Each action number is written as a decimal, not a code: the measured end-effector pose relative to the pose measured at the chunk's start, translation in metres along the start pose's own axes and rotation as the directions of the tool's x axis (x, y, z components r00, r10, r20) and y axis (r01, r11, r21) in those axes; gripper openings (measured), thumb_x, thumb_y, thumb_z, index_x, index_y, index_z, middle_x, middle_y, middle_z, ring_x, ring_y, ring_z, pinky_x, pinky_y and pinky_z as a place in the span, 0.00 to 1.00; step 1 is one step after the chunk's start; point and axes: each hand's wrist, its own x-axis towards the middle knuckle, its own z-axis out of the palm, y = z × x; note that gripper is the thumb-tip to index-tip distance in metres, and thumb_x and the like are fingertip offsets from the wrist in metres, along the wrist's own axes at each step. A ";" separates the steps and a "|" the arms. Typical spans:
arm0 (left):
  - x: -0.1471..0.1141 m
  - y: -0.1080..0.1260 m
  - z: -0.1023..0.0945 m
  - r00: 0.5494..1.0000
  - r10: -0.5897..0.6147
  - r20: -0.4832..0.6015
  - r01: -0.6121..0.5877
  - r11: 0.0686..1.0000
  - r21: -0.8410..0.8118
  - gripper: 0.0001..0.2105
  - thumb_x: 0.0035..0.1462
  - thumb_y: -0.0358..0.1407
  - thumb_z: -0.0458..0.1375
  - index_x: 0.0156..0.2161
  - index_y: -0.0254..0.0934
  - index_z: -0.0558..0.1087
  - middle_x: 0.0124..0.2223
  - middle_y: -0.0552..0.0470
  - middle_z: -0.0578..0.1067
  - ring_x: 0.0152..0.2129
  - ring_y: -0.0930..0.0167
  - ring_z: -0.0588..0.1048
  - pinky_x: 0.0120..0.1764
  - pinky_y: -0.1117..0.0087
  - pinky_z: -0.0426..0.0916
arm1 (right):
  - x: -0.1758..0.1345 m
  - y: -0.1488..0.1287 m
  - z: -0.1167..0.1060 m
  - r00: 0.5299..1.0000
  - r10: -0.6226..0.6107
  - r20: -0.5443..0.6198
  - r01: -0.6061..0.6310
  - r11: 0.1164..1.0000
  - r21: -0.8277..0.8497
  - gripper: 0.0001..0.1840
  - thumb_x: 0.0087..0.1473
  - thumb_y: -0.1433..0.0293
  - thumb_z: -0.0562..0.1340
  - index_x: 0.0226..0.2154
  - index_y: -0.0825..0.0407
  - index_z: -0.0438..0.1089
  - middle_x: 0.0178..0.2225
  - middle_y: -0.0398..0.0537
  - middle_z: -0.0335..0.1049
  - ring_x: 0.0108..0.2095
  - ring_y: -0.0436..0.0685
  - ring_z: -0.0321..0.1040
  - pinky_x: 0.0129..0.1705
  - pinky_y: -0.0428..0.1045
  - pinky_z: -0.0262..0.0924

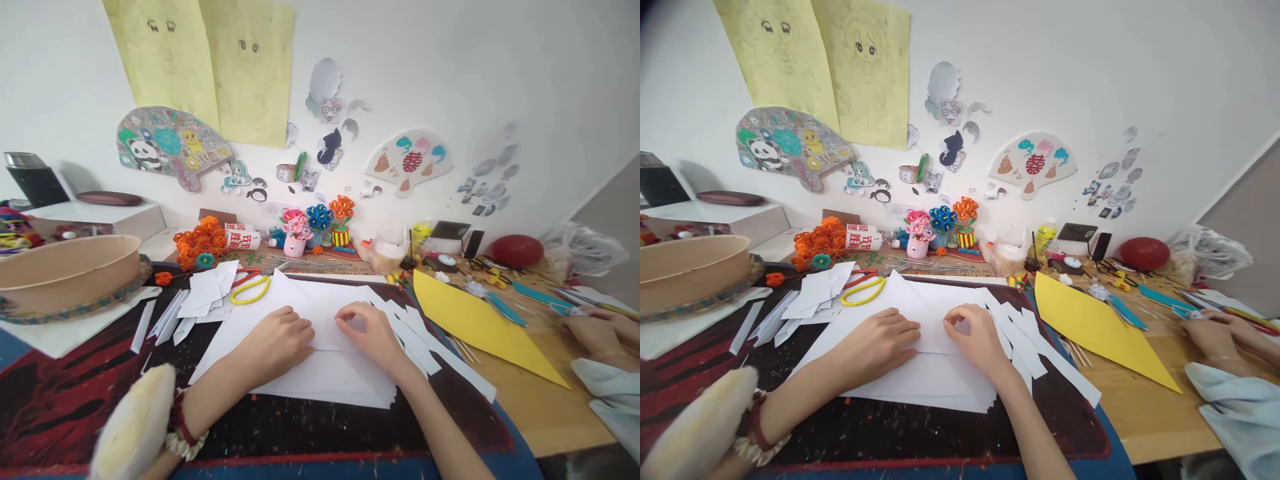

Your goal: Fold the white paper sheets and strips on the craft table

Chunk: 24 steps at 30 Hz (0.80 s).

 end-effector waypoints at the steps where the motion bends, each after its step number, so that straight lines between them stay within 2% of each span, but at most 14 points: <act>1: 0.000 0.000 0.002 0.999 0.037 -0.006 -0.037 0.998 0.058 0.07 0.61 0.32 0.54 0.31 0.35 0.69 0.30 0.50 0.75 0.29 0.67 0.74 0.36 0.65 0.63 | -0.001 0.000 0.000 0.999 -0.051 -0.006 0.051 0.998 -0.045 0.05 0.53 0.66 0.61 0.31 0.49 0.73 0.34 0.46 0.75 0.37 0.57 0.70 0.44 0.53 0.60; 4: -0.002 0.000 0.004 0.997 0.075 -0.004 -0.073 0.983 0.171 0.09 0.62 0.26 0.49 0.31 0.34 0.67 0.27 0.50 0.73 0.23 0.68 0.71 0.32 0.65 0.62 | -0.004 -0.001 -0.002 0.983 -0.178 0.038 0.181 0.979 -0.096 0.09 0.54 0.62 0.64 0.37 0.46 0.74 0.40 0.47 0.75 0.43 0.59 0.69 0.49 0.56 0.58; 9: -0.005 -0.003 0.001 0.997 -0.057 -0.058 0.067 0.979 0.193 0.09 0.60 0.23 0.49 0.32 0.34 0.68 0.27 0.50 0.73 0.22 0.67 0.70 0.32 0.65 0.62 | -0.007 -0.004 -0.005 0.937 -0.330 0.112 0.340 0.936 -0.092 0.16 0.48 0.57 0.67 0.39 0.47 0.73 0.39 0.47 0.75 0.42 0.60 0.70 0.48 0.56 0.60; 14: -0.005 -0.003 -0.002 0.987 -0.117 -0.111 0.133 0.979 0.152 0.11 0.62 0.25 0.47 0.32 0.35 0.69 0.27 0.51 0.73 0.24 0.69 0.70 0.35 0.65 0.61 | -0.009 -0.003 -0.004 0.946 -0.319 0.053 0.323 0.943 -0.081 0.06 0.57 0.65 0.62 0.36 0.47 0.74 0.35 0.45 0.76 0.37 0.56 0.71 0.42 0.53 0.64; 18: -0.002 0.003 -0.004 0.975 -0.098 -0.201 0.122 0.986 0.113 0.10 0.66 0.33 0.47 0.35 0.36 0.69 0.30 0.52 0.74 0.30 0.68 0.71 0.39 0.64 0.60 | -0.011 -0.005 -0.004 0.956 -0.290 -0.041 0.288 0.957 -0.040 0.07 0.58 0.69 0.60 0.33 0.47 0.75 0.33 0.44 0.77 0.34 0.55 0.71 0.38 0.50 0.65; 21: -0.001 0.007 -0.004 0.968 -0.071 -0.239 0.100 0.989 0.111 0.11 0.65 0.28 0.44 0.37 0.36 0.69 0.32 0.52 0.74 0.31 0.69 0.69 0.40 0.64 0.59 | -0.011 -0.009 -0.004 0.955 -0.289 -0.068 0.288 0.957 -0.030 0.07 0.58 0.69 0.61 0.32 0.47 0.76 0.30 0.43 0.77 0.32 0.54 0.71 0.36 0.49 0.65; 24: -0.001 0.010 -0.004 0.960 -0.094 -0.265 0.122 0.988 0.093 0.12 0.65 0.26 0.44 0.35 0.36 0.68 0.30 0.53 0.73 0.30 0.70 0.68 0.40 0.64 0.58 | -0.012 -0.012 -0.002 0.946 -0.313 -0.087 0.309 0.949 -0.053 0.08 0.58 0.68 0.60 0.31 0.47 0.75 0.29 0.44 0.76 0.31 0.55 0.71 0.34 0.49 0.65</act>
